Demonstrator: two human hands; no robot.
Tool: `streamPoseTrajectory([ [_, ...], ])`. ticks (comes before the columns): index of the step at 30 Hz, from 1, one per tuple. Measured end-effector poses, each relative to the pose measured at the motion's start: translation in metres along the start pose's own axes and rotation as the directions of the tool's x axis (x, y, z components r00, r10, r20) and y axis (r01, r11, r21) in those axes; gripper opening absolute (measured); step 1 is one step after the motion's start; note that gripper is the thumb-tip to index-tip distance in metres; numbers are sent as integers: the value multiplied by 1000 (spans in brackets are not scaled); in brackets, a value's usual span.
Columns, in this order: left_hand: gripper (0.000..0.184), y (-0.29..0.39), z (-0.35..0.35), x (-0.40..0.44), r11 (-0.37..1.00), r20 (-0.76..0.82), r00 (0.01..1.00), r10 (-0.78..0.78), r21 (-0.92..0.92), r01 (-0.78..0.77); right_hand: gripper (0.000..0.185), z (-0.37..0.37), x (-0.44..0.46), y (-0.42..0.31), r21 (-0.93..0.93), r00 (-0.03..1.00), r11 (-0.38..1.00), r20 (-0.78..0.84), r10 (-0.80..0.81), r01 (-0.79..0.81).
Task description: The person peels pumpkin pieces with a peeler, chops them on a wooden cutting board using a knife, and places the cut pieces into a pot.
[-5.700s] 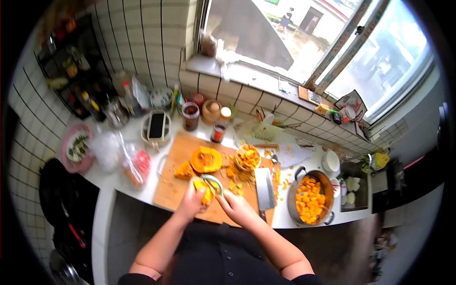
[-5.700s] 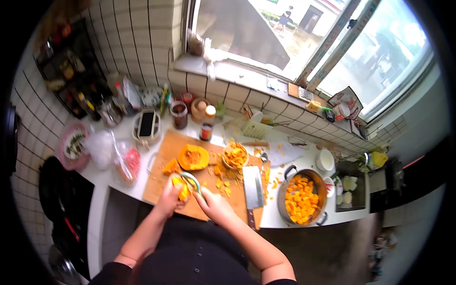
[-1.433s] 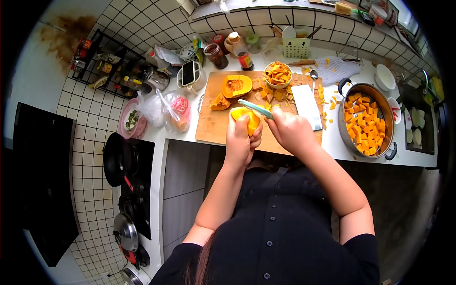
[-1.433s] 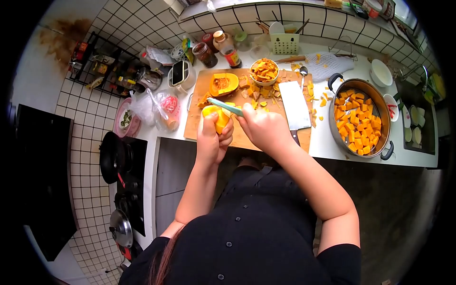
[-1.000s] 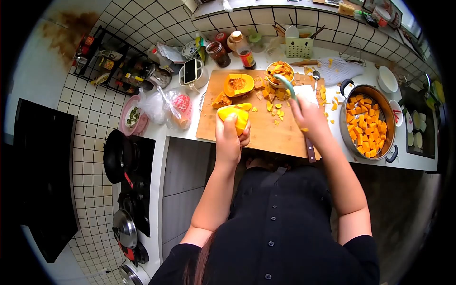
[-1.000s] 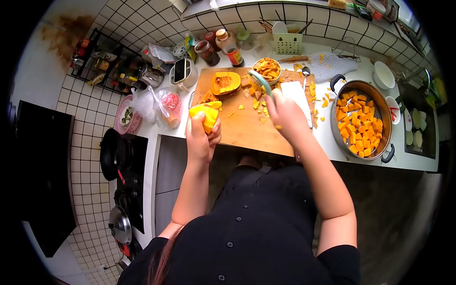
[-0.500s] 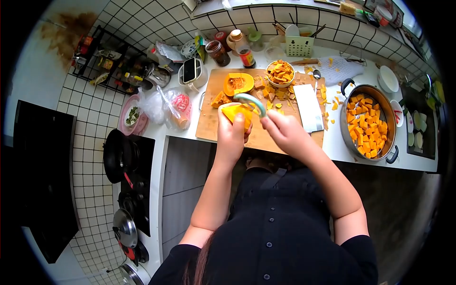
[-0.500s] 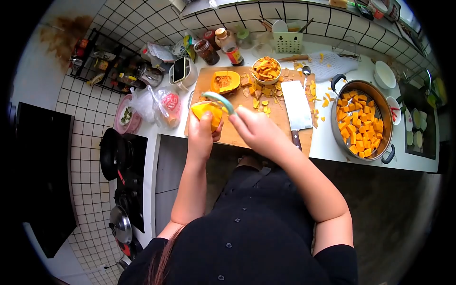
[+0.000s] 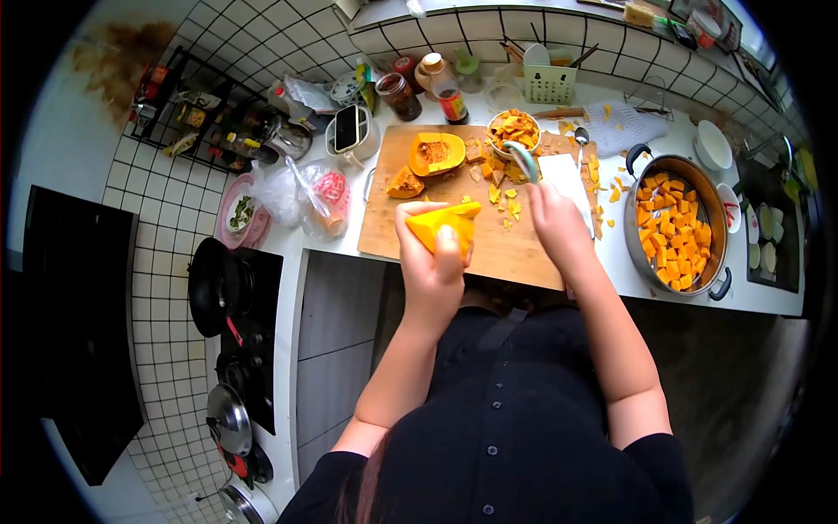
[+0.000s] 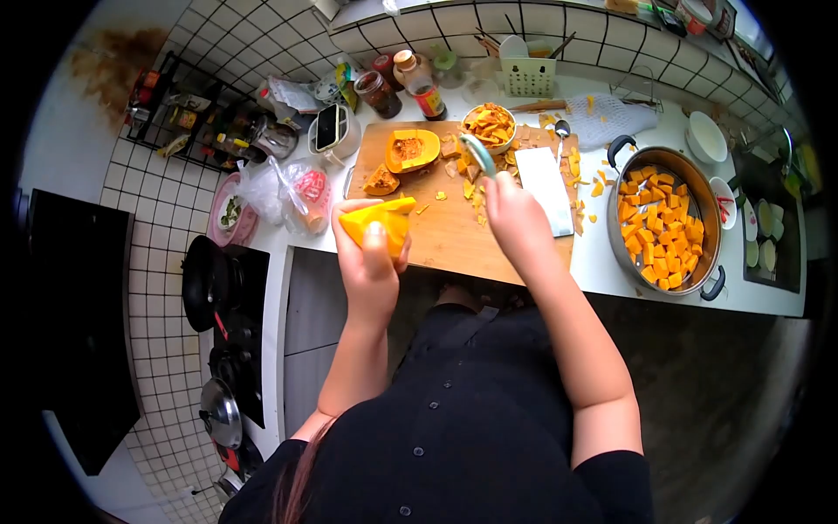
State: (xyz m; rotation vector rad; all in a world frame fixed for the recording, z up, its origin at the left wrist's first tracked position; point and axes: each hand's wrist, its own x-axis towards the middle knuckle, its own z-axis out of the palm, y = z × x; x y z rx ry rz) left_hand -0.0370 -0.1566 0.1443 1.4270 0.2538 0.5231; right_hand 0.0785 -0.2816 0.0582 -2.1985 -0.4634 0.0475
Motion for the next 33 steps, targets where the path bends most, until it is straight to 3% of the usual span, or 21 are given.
streamPoseTrajectory([
  [3,23,-15,-22,15,964,1,965,-261,-56,260,21,-20,-9,-9,135,997,989,18,-69,66],
  [7,23,-23,-29,21,925,63,938,-341,-155,347,16,-17,-29,-32,236,972,952,88,-220,194],
  [12,22,-27,-27,20,888,114,915,-387,-222,403,21,-9,-39,-42,154,921,928,146,-360,339],
  [15,22,-22,-24,20,875,123,904,-410,-228,427,22,-11,-38,-42,152,913,932,199,-356,330],
  [21,21,-30,-28,16,833,161,889,-430,-309,459,22,-4,-39,-41,-106,903,900,132,-408,422],
  [24,22,-31,-25,13,822,110,901,-420,-375,429,17,7,-34,-37,-134,919,913,-30,-392,385],
  [26,23,-18,-21,6,834,61,908,-413,-375,405,21,9,-10,-7,-344,1000,939,24,-16,23],
  [27,24,-13,-23,6,844,71,910,-408,-352,405,27,-3,0,4,-323,998,945,-22,53,-57],
  [28,25,-9,-27,8,855,75,915,-396,-333,397,26,-12,8,12,-257,998,966,-54,-38,23],
  [33,38,-21,-33,13,917,-21,924,-382,-134,376,24,-23,-1,-9,133,997,988,-12,-78,79],
])
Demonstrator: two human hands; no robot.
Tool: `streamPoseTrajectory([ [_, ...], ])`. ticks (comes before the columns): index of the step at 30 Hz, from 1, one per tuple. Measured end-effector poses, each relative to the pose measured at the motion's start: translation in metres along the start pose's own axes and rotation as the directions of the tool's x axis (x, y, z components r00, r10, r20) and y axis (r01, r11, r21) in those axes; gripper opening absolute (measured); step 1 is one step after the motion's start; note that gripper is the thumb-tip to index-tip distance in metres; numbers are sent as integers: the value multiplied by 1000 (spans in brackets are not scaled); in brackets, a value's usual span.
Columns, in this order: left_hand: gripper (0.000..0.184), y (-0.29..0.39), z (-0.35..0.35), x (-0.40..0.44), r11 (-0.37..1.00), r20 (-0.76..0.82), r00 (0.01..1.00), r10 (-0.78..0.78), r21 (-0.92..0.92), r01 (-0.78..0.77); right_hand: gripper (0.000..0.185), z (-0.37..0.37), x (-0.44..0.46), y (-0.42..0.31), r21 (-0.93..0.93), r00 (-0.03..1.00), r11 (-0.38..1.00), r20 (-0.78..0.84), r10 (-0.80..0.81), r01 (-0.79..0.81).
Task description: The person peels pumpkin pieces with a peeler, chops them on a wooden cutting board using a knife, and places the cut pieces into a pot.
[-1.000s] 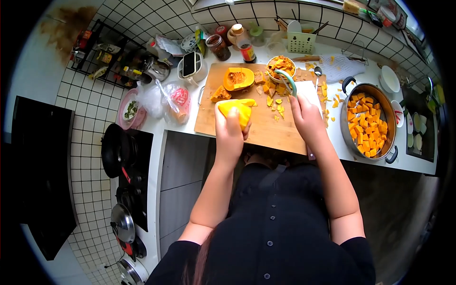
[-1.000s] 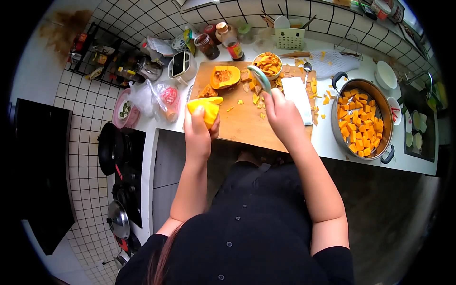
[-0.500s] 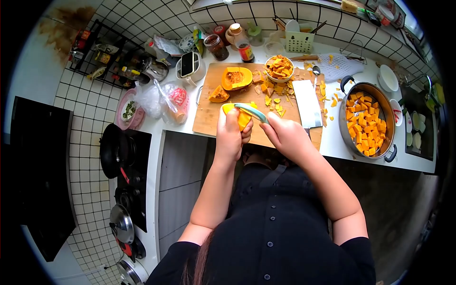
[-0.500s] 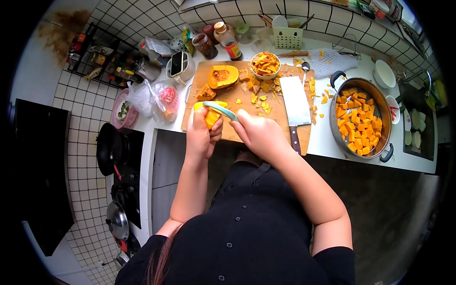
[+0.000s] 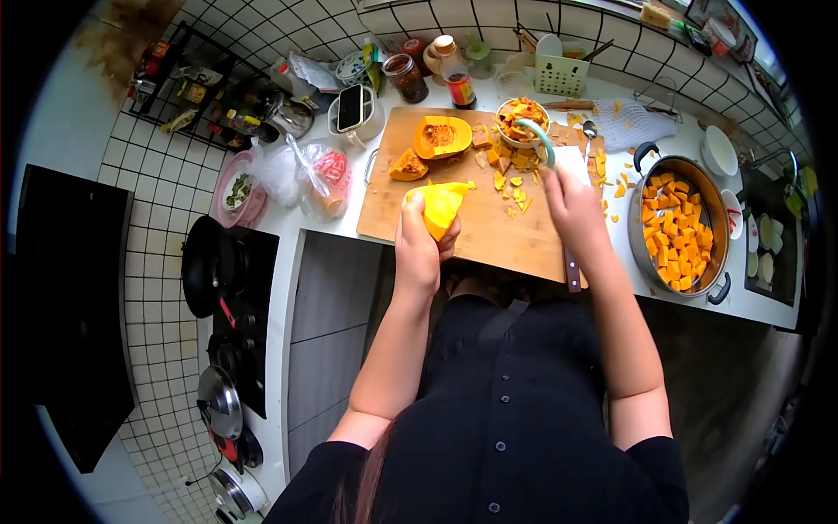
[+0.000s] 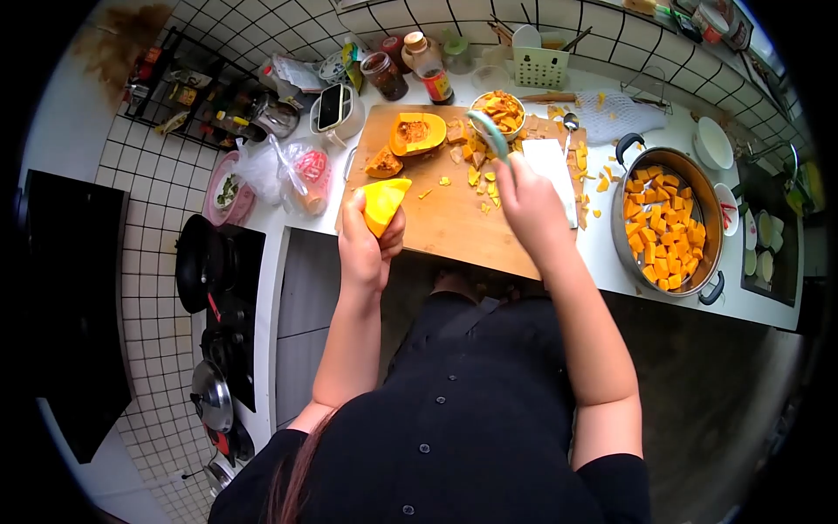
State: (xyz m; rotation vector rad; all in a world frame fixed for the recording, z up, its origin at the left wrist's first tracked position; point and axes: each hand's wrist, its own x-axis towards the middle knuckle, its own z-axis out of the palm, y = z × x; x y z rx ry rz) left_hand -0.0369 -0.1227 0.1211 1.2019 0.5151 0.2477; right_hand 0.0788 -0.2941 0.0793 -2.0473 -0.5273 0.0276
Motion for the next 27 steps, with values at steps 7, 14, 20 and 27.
streamPoseTrajectory([
  [7,39,-9,-5,8,994,-30,998,-64,-89,61,18,30,-48,-46,176,974,981,195,-114,80],
  [14,43,-31,-3,13,999,-269,963,-21,-32,12,21,48,-66,-58,-168,948,942,187,-259,291],
  [20,37,-29,10,6,984,-307,951,40,-151,-90,20,54,-69,-58,-228,953,926,119,-279,300],
  [27,33,-30,26,-15,941,-197,927,318,-57,-335,21,36,-36,-37,-170,993,983,78,89,-75],
])
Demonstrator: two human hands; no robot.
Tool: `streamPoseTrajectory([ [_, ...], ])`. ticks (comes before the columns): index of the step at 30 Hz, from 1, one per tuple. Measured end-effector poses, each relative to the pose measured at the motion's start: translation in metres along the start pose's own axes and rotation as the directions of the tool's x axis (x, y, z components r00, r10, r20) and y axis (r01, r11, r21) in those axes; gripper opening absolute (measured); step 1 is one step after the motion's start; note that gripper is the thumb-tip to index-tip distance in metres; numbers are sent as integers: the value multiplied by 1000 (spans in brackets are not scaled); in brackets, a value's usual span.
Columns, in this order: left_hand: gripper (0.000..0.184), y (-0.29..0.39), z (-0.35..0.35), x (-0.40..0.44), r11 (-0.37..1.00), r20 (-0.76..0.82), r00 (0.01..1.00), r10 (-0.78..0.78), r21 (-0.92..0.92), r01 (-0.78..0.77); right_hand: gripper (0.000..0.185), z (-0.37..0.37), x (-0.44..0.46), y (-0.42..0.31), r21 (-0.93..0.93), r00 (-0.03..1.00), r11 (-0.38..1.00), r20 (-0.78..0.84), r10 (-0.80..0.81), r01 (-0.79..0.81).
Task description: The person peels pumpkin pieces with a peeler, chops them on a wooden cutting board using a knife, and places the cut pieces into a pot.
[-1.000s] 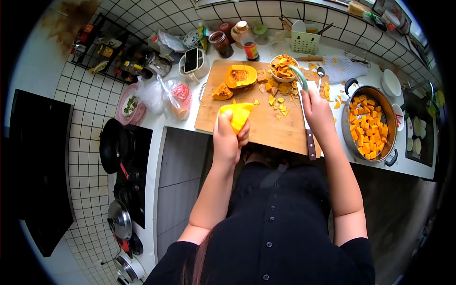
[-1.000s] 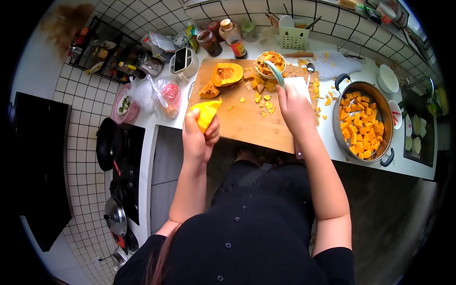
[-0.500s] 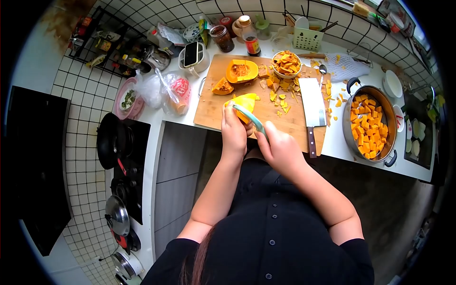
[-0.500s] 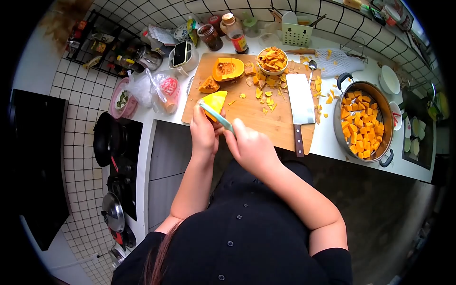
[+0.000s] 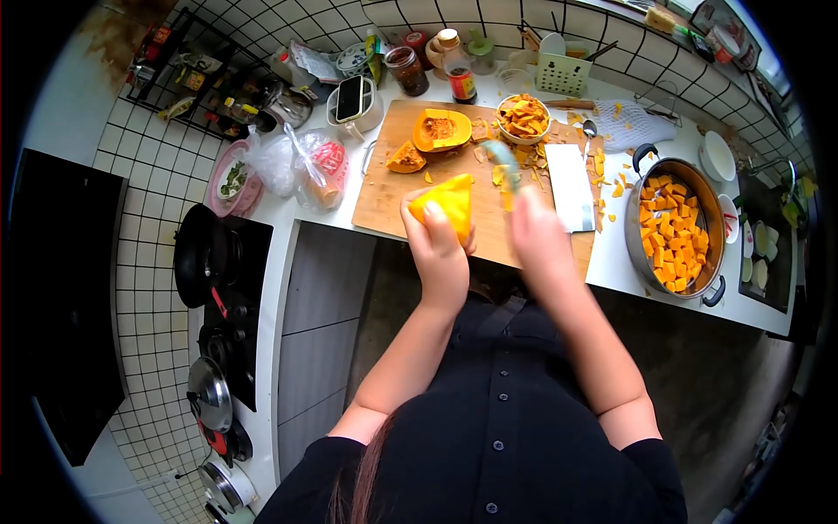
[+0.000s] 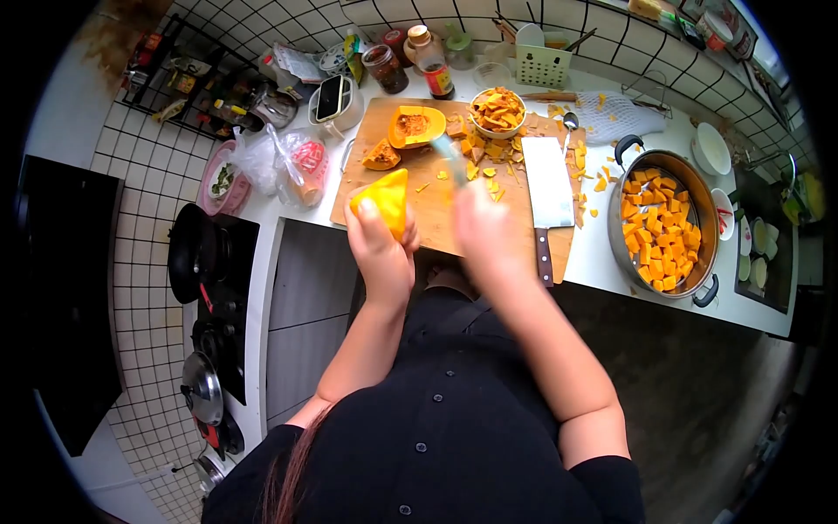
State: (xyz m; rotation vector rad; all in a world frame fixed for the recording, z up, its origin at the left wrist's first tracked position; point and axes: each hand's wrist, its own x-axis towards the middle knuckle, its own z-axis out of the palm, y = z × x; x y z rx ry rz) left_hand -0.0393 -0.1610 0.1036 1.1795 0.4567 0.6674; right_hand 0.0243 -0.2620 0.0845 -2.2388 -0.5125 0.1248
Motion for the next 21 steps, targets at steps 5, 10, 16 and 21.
streamPoseTrajectory([
  [5,30,11,-12,5,986,84,985,-149,85,142,27,-26,23,65,52,986,997,-155,61,-54],
  [10,32,-15,-46,18,981,224,956,-192,77,179,28,-3,25,102,-246,987,957,-72,142,-156],
  [16,32,-31,-81,17,928,116,944,-308,258,270,40,7,47,141,-391,987,907,-42,154,-158],
  [21,34,-65,-117,17,860,24,965,-261,460,221,44,39,52,188,-334,983,927,-128,134,-170],
])
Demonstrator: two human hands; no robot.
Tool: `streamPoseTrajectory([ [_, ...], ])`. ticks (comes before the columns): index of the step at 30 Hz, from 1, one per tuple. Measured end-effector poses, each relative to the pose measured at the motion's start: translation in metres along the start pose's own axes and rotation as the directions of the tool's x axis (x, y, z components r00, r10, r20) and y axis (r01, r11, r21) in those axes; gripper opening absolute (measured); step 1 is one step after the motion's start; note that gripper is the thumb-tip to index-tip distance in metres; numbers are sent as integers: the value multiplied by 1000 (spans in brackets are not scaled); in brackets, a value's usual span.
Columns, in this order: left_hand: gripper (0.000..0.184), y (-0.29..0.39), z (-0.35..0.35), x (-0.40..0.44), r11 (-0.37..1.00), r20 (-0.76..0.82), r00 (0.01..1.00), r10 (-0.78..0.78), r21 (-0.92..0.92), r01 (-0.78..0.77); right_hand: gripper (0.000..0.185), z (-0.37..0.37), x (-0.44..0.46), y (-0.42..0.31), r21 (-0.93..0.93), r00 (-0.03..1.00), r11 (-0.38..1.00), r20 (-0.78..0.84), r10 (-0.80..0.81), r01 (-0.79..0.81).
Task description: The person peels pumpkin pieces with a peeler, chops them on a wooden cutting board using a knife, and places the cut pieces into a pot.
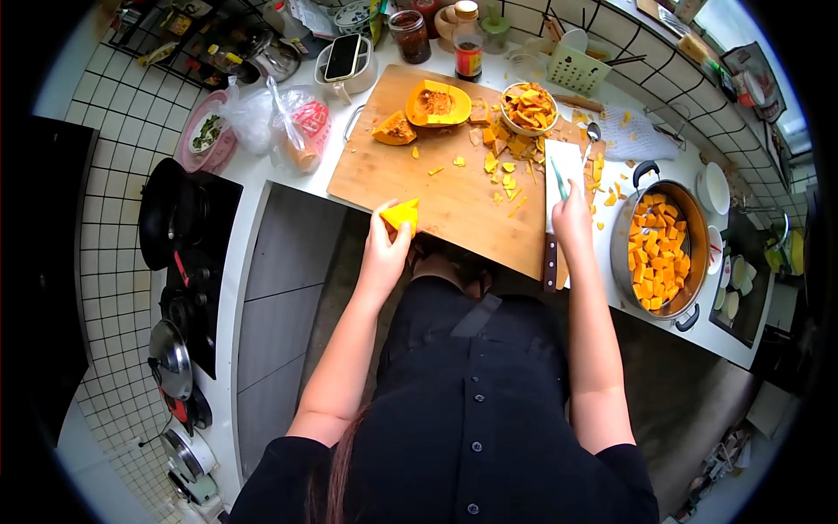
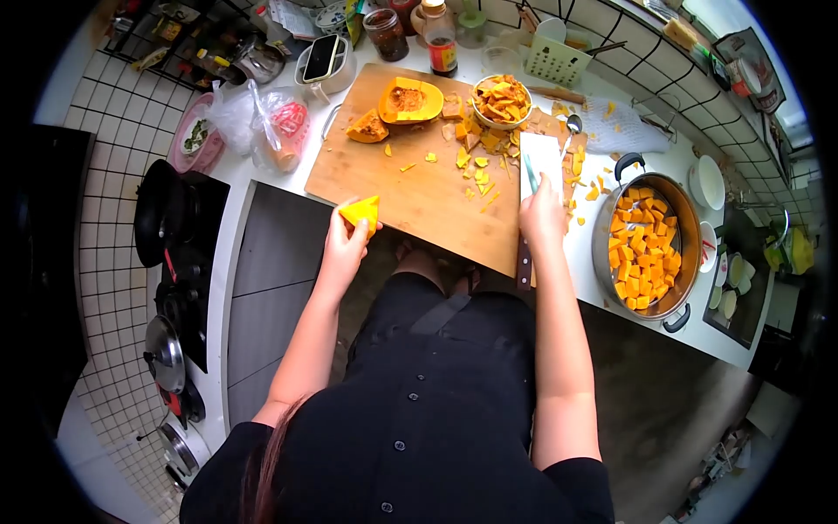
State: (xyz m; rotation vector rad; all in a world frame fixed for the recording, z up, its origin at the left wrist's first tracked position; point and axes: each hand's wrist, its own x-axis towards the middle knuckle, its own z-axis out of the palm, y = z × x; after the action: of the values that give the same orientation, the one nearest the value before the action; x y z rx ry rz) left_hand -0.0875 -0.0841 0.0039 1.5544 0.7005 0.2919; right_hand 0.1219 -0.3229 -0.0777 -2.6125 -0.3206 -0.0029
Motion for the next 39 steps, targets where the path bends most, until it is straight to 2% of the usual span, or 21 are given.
streamPoseTrajectory([
  [1,32,-13,-3,4,998,10,1000,20,64,-21,46,8,-3,0,7,999,1000,37,-6,6],
  [2,31,-28,-6,9,991,20,999,38,128,-40,50,20,-2,5,32,986,999,167,29,-35],
  [3,30,-39,-7,13,980,30,998,52,190,-57,53,33,-9,8,47,990,999,138,-26,20],
  [4,31,-44,-7,15,931,29,992,123,343,-126,56,41,-18,6,61,990,995,112,-81,74],
  [6,32,-51,-6,22,750,61,966,252,618,-235,58,51,-26,0,-7,968,1000,251,31,-30],
  [7,39,-51,-3,26,706,80,958,277,660,-259,56,52,-32,-2,-12,977,999,210,-35,38],
  [9,40,-59,2,42,611,139,928,346,717,-336,54,48,-38,-7,-46,986,995,145,-79,86],
  [11,43,-65,8,58,528,199,905,377,756,-387,49,35,-41,-14,-104,995,991,71,-75,83],
  [14,46,-72,19,82,511,267,866,423,718,-472,45,24,-52,-1,-151,998,988,-54,22,-30],
  [18,48,-92,22,98,509,399,821,409,647,-568,46,15,-71,6,-62,971,976,103,216,-211],
  [21,50,-97,16,100,548,391,809,438,598,-585,50,14,-70,-1,-67,949,961,156,275,-267],
  [24,51,-112,4,105,740,330,883,332,490,-461,51,16,-68,-5,-91,931,943,151,331,-320],
  [25,49,-103,1,105,824,331,909,252,420,-381,51,20,-69,0,-95,924,933,134,357,-346],
  [27,48,-102,-3,108,818,355,903,244,425,-388,46,22,-71,-2,-116,896,898,89,436,-425],
  [30,44,-102,-6,111,821,385,897,218,424,-382,43,24,-70,-5,-161,859,861,102,501,-483],
  [33,41,-103,-6,116,827,420,885,203,410,-384,42,17,-58,-3,-238,781,793,165,602,-561],
  [34,40,-104,-6,117,830,432,880,198,404,-385,42,14,-59,-2,-205,827,825,104,553,-526],
  [39,33,-105,-7,125,838,482,843,238,337,-429,33,-23,-57,-26,-139,824,815,-24,566,-563],
])
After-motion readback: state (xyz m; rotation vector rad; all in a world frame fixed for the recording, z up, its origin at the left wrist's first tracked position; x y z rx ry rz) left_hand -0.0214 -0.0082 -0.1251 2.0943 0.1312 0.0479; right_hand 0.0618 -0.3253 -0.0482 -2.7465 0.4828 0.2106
